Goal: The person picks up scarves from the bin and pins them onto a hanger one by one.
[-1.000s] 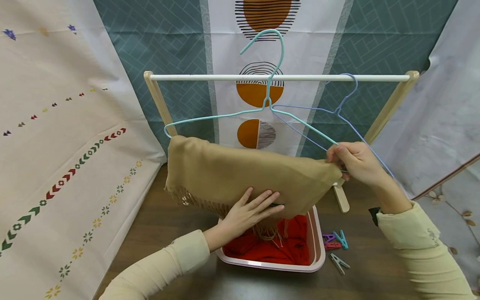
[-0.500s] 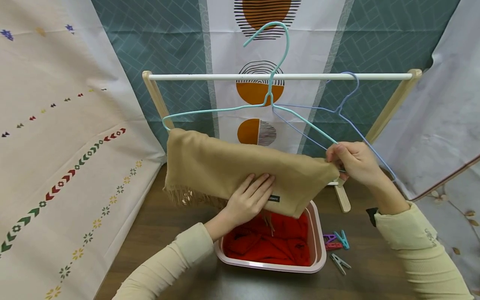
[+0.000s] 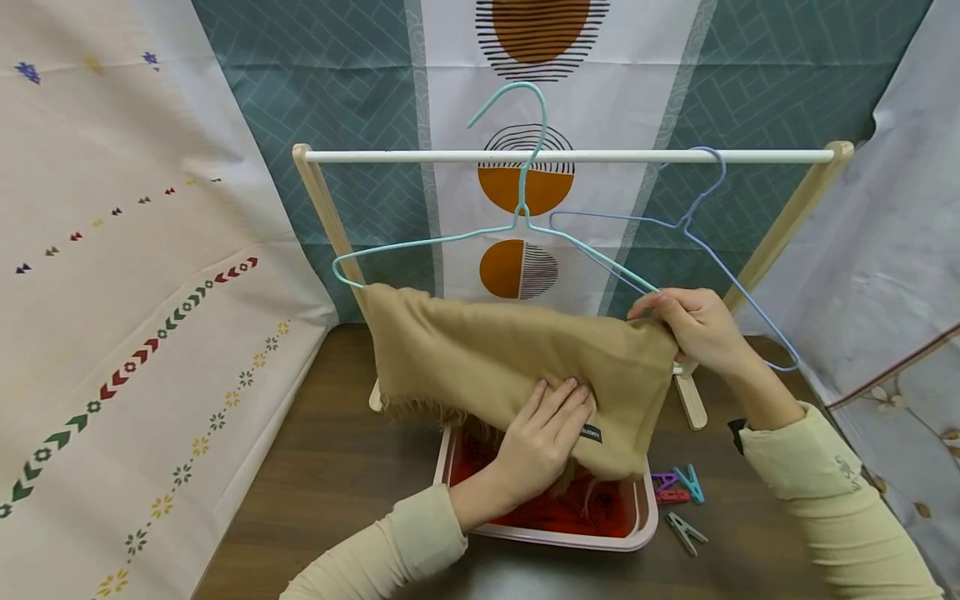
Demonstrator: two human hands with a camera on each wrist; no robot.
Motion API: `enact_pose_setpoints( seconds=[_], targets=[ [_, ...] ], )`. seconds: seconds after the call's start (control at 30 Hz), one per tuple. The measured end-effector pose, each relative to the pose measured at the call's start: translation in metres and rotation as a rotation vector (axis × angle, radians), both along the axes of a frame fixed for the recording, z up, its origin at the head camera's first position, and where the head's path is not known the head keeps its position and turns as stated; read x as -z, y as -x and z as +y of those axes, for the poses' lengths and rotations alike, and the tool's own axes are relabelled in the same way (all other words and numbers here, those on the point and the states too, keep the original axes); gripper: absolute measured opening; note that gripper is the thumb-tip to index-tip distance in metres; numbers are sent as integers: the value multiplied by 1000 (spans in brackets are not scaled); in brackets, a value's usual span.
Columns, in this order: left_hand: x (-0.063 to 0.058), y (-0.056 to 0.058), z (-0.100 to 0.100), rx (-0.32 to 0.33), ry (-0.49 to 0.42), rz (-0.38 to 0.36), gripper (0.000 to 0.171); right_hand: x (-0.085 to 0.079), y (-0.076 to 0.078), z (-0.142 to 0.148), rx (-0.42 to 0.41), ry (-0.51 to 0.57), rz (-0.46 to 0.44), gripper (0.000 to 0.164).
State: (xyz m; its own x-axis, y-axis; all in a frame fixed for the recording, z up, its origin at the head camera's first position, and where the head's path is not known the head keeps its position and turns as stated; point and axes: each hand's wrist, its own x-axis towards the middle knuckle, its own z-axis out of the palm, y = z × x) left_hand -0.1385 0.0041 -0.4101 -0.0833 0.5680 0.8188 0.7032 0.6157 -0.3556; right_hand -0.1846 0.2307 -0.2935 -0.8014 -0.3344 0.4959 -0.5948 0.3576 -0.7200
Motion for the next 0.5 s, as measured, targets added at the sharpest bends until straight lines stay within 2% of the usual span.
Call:
enact_pose_setpoints(
  seconds=[0.07, 0.13, 0.2, 0.27, 0.3, 0.37, 0.43, 0.5],
  targets=[
    [0, -3, 0, 0, 59, -56, 34, 0, 0, 1, 1, -12, 21, 33],
    [-2, -6, -6, 28, 144, -147, 41, -1, 0, 3, 6, -15, 29, 35],
    [-7, -9, -17, 100, 199, -235, 45, -1, 0, 5, 12, -7, 29, 37],
    [-15, -9, -32, 204, 176, -255, 43, 0, -1, 8, 16, 14, 38, 38],
    [-19, -7, -40, 251, 129, -217, 40, 0, -1, 10, 15, 31, 40, 39],
    [-28, -3, -56, 314, -26, -84, 31, 1, -1, 13, 8, 62, 51, 40],
    [-38, 4, -74, 304, -225, 56, 23, 1, -1, 17, -4, 94, 57, 41],
    [-47, 12, -92, 241, -424, 127, 18, 1, -1, 20, -12, 111, 62, 42]
  ],
)
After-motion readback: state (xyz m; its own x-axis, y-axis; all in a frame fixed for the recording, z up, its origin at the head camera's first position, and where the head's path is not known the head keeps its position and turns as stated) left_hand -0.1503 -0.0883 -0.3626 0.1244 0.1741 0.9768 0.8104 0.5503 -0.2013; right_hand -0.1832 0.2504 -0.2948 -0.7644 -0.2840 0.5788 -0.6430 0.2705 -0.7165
